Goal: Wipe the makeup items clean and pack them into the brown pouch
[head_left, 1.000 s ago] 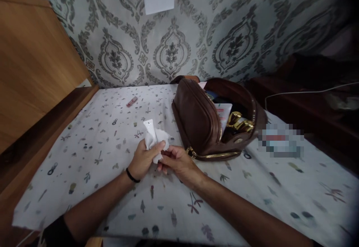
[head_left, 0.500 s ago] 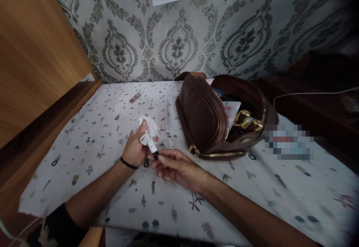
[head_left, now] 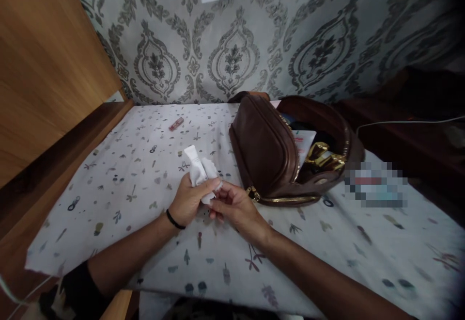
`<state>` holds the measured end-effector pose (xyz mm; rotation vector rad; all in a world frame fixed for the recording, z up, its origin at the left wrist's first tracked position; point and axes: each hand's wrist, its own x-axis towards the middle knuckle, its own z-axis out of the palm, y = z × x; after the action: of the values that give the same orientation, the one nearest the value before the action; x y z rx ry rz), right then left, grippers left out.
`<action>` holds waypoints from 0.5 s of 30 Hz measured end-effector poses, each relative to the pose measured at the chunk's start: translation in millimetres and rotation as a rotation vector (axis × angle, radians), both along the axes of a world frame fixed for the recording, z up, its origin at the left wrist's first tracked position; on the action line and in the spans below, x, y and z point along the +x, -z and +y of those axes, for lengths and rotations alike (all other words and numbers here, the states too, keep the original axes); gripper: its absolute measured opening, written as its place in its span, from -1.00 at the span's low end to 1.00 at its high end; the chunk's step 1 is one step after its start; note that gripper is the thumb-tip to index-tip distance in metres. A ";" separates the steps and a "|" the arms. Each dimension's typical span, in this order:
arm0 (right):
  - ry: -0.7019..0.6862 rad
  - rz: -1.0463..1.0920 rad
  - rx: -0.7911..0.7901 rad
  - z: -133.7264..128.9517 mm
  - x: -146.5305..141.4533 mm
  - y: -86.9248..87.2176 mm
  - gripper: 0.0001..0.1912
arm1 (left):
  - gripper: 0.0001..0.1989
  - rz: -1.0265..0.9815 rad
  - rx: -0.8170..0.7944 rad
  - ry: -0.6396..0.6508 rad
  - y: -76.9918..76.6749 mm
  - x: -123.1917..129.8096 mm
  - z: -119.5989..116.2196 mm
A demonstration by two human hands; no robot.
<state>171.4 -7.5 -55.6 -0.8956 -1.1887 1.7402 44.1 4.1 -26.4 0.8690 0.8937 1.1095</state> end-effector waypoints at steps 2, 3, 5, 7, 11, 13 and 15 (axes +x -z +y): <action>0.024 -0.099 0.129 -2.9 -0.8 -0.1 -0.67 | -0.60 -0.032 0.022 -0.136 -2.1 -2.8 4.7; 0.043 -0.168 0.198 -4.8 -1.0 -0.7 -0.71 | -0.61 -0.061 0.027 -0.203 -3.6 -4.7 7.7; 0.078 -0.318 0.324 -9.0 -0.5 -3.2 -0.78 | -0.61 -0.122 0.031 -0.296 -7.1 -8.8 13.9; 0.085 -0.423 0.409 -12.4 0.8 -6.6 -0.84 | -0.62 -0.172 0.023 -0.337 -10.5 -12.6 18.6; 0.004 -0.321 0.345 -12.4 3.5 -10.8 -0.78 | -0.64 -0.250 -0.036 -0.336 -16.5 -18.1 22.8; -0.100 -0.150 0.191 -10.0 3.7 -10.2 -0.67 | -0.67 -0.277 -0.059 -0.299 -20.3 -21.0 23.8; -0.216 0.052 -0.002 -7.7 2.9 -9.0 -0.57 | -0.70 -0.286 -0.068 -0.240 -24.4 -24.2 24.6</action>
<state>174.4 -15.3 -46.7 -0.7401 -1.2882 1.9235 19.8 28.8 -2.0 0.5380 0.8039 1.3639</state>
